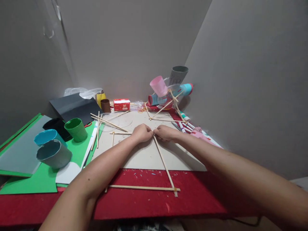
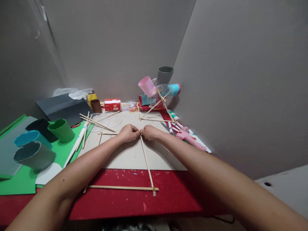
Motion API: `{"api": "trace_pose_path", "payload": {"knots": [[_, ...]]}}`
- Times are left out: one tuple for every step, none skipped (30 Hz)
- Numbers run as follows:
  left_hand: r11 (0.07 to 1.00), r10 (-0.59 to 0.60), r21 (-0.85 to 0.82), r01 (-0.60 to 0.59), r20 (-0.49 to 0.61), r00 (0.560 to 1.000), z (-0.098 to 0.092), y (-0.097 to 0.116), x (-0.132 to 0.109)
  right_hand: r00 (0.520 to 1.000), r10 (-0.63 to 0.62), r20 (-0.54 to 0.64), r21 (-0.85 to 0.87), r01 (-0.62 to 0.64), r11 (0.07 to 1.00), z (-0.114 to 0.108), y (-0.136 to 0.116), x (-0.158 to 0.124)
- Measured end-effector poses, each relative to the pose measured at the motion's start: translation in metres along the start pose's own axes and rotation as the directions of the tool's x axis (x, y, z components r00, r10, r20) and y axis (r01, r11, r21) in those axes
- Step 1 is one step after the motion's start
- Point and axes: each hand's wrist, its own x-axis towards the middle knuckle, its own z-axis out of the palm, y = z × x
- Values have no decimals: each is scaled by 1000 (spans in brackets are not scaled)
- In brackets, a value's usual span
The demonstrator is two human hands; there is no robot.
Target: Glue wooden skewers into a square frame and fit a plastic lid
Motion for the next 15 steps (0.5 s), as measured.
{"api": "trace_pose_path", "payload": {"knots": [[1000, -2, 1, 2, 0, 1000, 0, 0, 0, 1000, 0, 1, -1, 0, 1000, 0, 0, 0], [1000, -3, 2, 3, 0, 1000, 0, 0, 0, 1000, 0, 2, -1, 0, 1000, 0, 0, 0], [1000, -5, 3, 5, 1, 1000, 1, 0, 0, 1000, 0, 4, 0, 0, 1000, 1, 1, 1], [1000, -6, 5, 6, 0, 1000, 1, -1, 1, 1000, 0, 4, 2, 0, 1000, 1, 1, 1], [1000, -7, 6, 7, -2, 1000, 1, -1, 1, 1000, 2, 4, 3, -2, 1000, 1, 1, 1], [1000, -6, 7, 6, -4, 1000, 2, -1, 1, 1000, 4, 3, 4, -4, 1000, 1, 1, 1], [1000, -5, 8, 5, -7, 1000, 2, -1, 1, 1000, 7, 3, 6, -7, 1000, 1, 1, 1], [1000, -2, 9, 2, -10, 1000, 2, -1, 1, 1000, 9, 2, 8, -10, 1000, 2, 1, 0], [1000, 1, 10, -1, -13, 1000, 2, -2, 1, 1000, 12, 1, 10, -12, 1000, 2, 0, 0], [1000, 4, 12, -3, -15, 1000, 2, -2, 2, 1000, 15, 1, 12, -15, 1000, 2, 0, -1], [1000, 6, 12, -6, -16, 1000, 2, -2, 2, 1000, 17, 0, 15, -17, 1000, 2, 0, -1], [1000, 9, 13, -9, -16, 1000, 2, -2, 2, 1000, 16, -2, 18, -16, 1000, 3, 0, -1], [1000, 12, 13, -12, -15, 1000, 3, -3, 2, 1000, 14, -4, 23, -14, 1000, 3, 0, -1], [1000, 15, 13, -15, -14, 1000, 3, -3, 2, 1000, 8, -6, 27, -8, 1000, 3, 0, -1], [1000, 17, 14, -17, -12, 1000, 3, -3, 2, 1000, -6, -14, 31, 6, 999, 4, 1, 0]]}}
